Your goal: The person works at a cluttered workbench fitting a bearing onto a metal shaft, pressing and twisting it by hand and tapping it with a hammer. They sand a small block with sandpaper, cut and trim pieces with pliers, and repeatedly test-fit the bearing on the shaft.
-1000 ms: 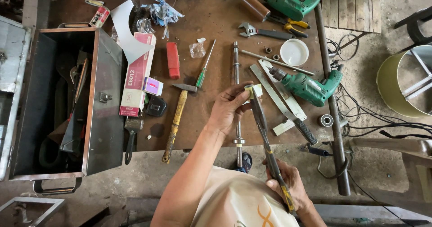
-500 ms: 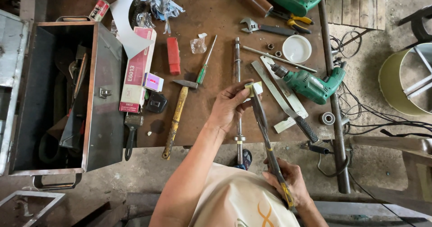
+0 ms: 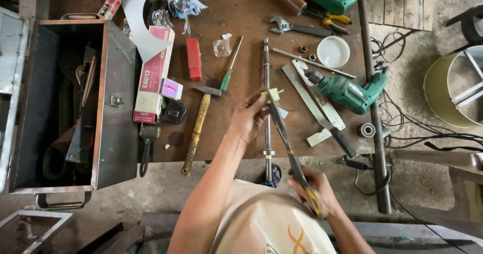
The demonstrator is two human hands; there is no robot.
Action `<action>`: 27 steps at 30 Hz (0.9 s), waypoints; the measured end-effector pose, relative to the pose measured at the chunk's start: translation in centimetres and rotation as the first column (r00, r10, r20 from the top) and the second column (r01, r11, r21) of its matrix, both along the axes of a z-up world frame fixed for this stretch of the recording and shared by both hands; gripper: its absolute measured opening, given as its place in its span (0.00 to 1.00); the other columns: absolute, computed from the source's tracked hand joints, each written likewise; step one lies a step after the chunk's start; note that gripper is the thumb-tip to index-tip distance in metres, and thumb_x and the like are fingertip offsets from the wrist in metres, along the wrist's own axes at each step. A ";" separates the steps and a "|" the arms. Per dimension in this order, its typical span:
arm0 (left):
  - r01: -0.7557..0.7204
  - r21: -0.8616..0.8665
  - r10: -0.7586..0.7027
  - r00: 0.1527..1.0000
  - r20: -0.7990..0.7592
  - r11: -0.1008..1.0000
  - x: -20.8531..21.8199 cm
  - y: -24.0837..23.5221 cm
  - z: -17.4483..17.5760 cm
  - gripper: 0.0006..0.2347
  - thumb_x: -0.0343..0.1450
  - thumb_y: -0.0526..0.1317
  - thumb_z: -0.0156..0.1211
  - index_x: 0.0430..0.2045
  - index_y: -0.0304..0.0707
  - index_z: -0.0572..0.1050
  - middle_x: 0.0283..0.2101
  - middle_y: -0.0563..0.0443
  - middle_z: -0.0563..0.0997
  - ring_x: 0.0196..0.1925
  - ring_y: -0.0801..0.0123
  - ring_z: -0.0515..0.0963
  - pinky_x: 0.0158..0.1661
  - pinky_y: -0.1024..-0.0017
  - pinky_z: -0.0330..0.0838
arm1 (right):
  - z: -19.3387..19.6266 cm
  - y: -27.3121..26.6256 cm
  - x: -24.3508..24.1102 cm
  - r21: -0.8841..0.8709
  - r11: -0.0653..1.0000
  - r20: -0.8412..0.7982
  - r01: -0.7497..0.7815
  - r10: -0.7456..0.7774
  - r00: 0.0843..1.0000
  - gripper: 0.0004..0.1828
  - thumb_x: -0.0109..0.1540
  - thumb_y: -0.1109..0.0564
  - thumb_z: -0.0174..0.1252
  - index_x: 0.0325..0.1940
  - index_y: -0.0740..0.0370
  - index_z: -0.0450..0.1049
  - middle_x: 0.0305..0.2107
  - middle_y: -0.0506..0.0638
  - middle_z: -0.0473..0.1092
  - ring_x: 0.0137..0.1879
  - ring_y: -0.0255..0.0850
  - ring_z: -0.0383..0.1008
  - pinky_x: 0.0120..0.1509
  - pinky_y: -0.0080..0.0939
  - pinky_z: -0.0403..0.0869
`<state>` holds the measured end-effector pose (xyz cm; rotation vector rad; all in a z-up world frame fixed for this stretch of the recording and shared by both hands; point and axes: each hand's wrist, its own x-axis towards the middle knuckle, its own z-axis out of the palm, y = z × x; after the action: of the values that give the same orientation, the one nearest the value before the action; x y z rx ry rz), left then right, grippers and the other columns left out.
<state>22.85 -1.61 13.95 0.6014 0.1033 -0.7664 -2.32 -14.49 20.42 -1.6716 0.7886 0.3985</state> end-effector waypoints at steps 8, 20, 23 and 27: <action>-0.130 -0.021 0.129 0.990 -0.065 0.991 2.0 3.2 -4.8 0.11 0.75 0.34 0.59 0.51 0.28 0.76 0.45 0.44 0.84 0.46 0.62 0.84 0.49 0.67 0.80 | -2.4 2.1 3.8 0.036 0.995 0.035 -0.096 0.095 0.995 0.18 0.58 0.48 0.67 0.37 0.68 0.78 0.12 0.45 0.66 0.15 0.34 0.64 0.19 0.36 0.62; -0.324 -0.051 0.315 0.940 -0.132 0.945 5.9 11.2 -9.7 0.10 0.76 0.36 0.61 0.49 0.31 0.76 0.46 0.45 0.83 0.47 0.63 0.83 0.53 0.65 0.77 | -6.4 2.3 9.3 0.044 0.997 -0.046 -0.063 0.065 0.997 0.27 0.52 0.39 0.71 0.40 0.63 0.76 0.19 0.45 0.70 0.23 0.34 0.69 0.24 0.38 0.66; -0.300 -0.076 0.290 0.949 -0.122 0.951 5.8 12.8 -7.7 0.11 0.75 0.35 0.60 0.50 0.31 0.76 0.47 0.45 0.82 0.49 0.62 0.82 0.56 0.65 0.76 | -6.9 1.3 15.2 -0.314 0.936 0.072 -0.156 0.188 0.980 0.31 0.51 0.34 0.73 0.39 0.65 0.80 0.22 0.48 0.72 0.26 0.40 0.71 0.32 0.42 0.68; -0.188 -0.077 0.181 0.979 -0.095 0.979 3.4 14.4 -4.3 0.11 0.74 0.35 0.60 0.49 0.31 0.75 0.47 0.48 0.82 0.50 0.63 0.83 0.55 0.64 0.77 | -8.1 -1.0 23.1 -0.802 0.555 -0.142 -0.222 0.185 0.973 0.37 0.51 0.39 0.75 0.53 0.66 0.75 0.37 0.66 0.74 0.47 0.62 0.75 0.51 0.57 0.72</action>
<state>26.24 12.82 9.69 0.4695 0.2030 -0.6136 20.81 -15.52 12.28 -2.6697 0.8724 0.2233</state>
